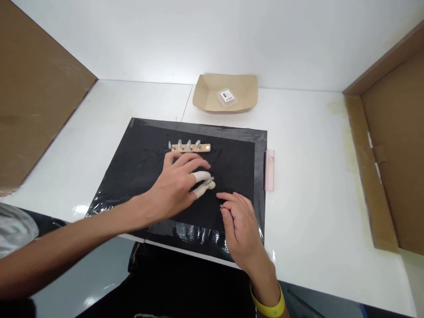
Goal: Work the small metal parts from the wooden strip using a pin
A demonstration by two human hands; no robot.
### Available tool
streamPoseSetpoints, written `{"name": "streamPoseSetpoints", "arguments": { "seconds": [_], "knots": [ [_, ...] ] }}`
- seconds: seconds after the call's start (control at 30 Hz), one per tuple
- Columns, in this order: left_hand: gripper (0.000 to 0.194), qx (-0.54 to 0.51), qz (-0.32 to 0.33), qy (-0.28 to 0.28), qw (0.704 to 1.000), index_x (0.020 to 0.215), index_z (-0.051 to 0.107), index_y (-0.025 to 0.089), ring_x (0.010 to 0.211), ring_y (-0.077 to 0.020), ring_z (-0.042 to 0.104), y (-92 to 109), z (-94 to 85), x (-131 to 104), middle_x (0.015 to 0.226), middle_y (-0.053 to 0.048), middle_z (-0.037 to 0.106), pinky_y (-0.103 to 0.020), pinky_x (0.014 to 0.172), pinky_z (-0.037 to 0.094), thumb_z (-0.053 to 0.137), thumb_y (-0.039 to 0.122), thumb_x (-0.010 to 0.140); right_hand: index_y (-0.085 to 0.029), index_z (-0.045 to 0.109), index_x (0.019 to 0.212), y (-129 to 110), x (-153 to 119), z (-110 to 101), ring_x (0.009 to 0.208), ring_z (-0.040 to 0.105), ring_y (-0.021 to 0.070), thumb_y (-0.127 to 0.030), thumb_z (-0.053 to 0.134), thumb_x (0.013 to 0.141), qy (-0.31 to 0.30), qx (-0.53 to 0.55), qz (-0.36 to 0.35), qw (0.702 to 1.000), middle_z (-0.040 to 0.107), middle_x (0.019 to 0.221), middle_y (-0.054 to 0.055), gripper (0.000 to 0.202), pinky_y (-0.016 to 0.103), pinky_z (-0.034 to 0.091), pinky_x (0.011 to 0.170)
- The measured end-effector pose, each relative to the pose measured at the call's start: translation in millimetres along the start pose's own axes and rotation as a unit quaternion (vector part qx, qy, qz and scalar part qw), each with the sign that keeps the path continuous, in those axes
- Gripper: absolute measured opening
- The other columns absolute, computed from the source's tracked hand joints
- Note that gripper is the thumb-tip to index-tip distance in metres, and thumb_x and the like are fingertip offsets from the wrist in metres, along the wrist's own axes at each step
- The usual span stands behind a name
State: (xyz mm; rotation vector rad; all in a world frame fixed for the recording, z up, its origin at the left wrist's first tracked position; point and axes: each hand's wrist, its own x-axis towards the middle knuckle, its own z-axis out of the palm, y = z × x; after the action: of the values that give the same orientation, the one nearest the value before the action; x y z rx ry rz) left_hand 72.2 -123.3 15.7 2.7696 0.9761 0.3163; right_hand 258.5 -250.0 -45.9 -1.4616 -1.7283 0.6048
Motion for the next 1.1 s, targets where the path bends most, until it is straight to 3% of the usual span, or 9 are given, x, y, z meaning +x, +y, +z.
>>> {"name": "streamPoseSetpoints", "arguments": {
  "seconds": [0.1,0.2,0.3,0.5,0.6,0.7,0.83,1.1],
  "knots": [
    [0.013,-0.058,-0.140,0.029,0.988,0.101,0.075,0.021,0.103,-0.0252,0.062,-3,15.7,-29,0.113,-0.008,0.074,-0.043,0.088,0.046,0.063,0.027,0.098,-0.026,0.056,0.106,0,-1,0,0.119,0.062,0.0207,-0.018,0.043,0.106,0.003,0.005,0.004,1.000,0.071,0.127,0.003,0.016,0.046,0.044,0.110],
    [0.011,-0.041,-0.252,0.071,0.964,0.103,0.074,0.023,0.102,-0.0274,0.063,-8,25.0,-48,0.112,-0.007,0.073,-0.046,0.089,0.046,0.065,0.024,0.096,-0.026,0.057,0.106,1,-2,1,0.120,0.062,0.0210,-0.019,0.043,0.107,-0.002,0.006,0.015,1.000,0.070,0.127,0.002,0.016,0.046,0.044,0.110],
    [0.011,-0.039,-0.304,0.089,0.948,0.105,0.073,0.024,0.106,-0.0290,0.063,-9,26.1,-54,0.114,-0.007,0.073,-0.049,0.093,0.044,0.068,0.029,0.096,-0.027,0.058,0.107,1,-3,3,0.121,0.061,0.0213,-0.021,0.043,0.108,-0.003,0.006,0.027,1.000,0.070,0.128,0.002,0.016,0.047,0.044,0.110],
    [0.036,-0.075,-0.286,0.057,0.953,0.109,0.070,0.023,0.109,-0.0303,0.062,-12,17.6,-56,0.115,-0.008,0.070,-0.048,0.095,0.043,0.078,0.051,0.088,-0.027,0.059,0.108,1,-4,3,0.121,0.061,0.0212,-0.022,0.043,0.108,0.008,0.004,0.028,1.000,0.070,0.127,0.004,0.017,0.048,0.045,0.109],
    [0.043,-0.116,-0.257,0.015,0.959,0.121,0.066,0.026,0.120,-0.0315,0.059,-19,10.3,-65,0.127,-0.009,0.067,-0.051,0.104,0.037,0.077,0.053,0.089,-0.027,0.059,0.107,1,-5,3,0.120,0.061,0.0217,-0.023,0.043,0.108,0.011,0.004,0.028,1.000,0.071,0.126,0.004,0.016,0.049,0.047,0.107],
    [0.043,-0.142,-0.230,-0.029,0.962,0.132,0.060,0.028,0.131,-0.0315,0.053,-28,2.7,-74,0.139,-0.009,0.061,-0.051,0.111,0.031,0.072,0.045,0.094,-0.027,0.060,0.108,2,-5,5,0.119,0.062,0.0226,-0.025,0.044,0.109,0.014,0.007,0.035,0.999,0.071,0.126,0.004,0.016,0.049,0.048,0.105],
    [0.041,-0.179,-0.195,-0.057,0.963,0.135,0.059,0.030,0.131,-0.0293,0.052,-42,-2.1,-76,0.141,-0.008,0.060,-0.049,0.112,0.030,0.068,0.044,0.097,-0.027,0.062,0.110,4,-6,6,0.119,0.062,0.0245,-0.029,0.044,0.109,0.016,0.018,0.059,0.998,0.071,0.128,0.005,0.018,0.050,0.051,0.102],
    [0.021,-0.162,-0.192,-0.017,0.968,0.117,0.075,0.031,0.111,-0.0243,0.058,-60,9.9,-60,0.119,-0.004,0.069,-0.047,0.101,0.030,0.069,0.039,0.098,-0.027,0.064,0.112,5,-8,7,0.117,0.063,0.0243,-0.033,0.046,0.109,0.019,0.024,0.081,0.996,0.070,0.129,0.005,0.019,0.051,0.052,0.102]
  ]
}}
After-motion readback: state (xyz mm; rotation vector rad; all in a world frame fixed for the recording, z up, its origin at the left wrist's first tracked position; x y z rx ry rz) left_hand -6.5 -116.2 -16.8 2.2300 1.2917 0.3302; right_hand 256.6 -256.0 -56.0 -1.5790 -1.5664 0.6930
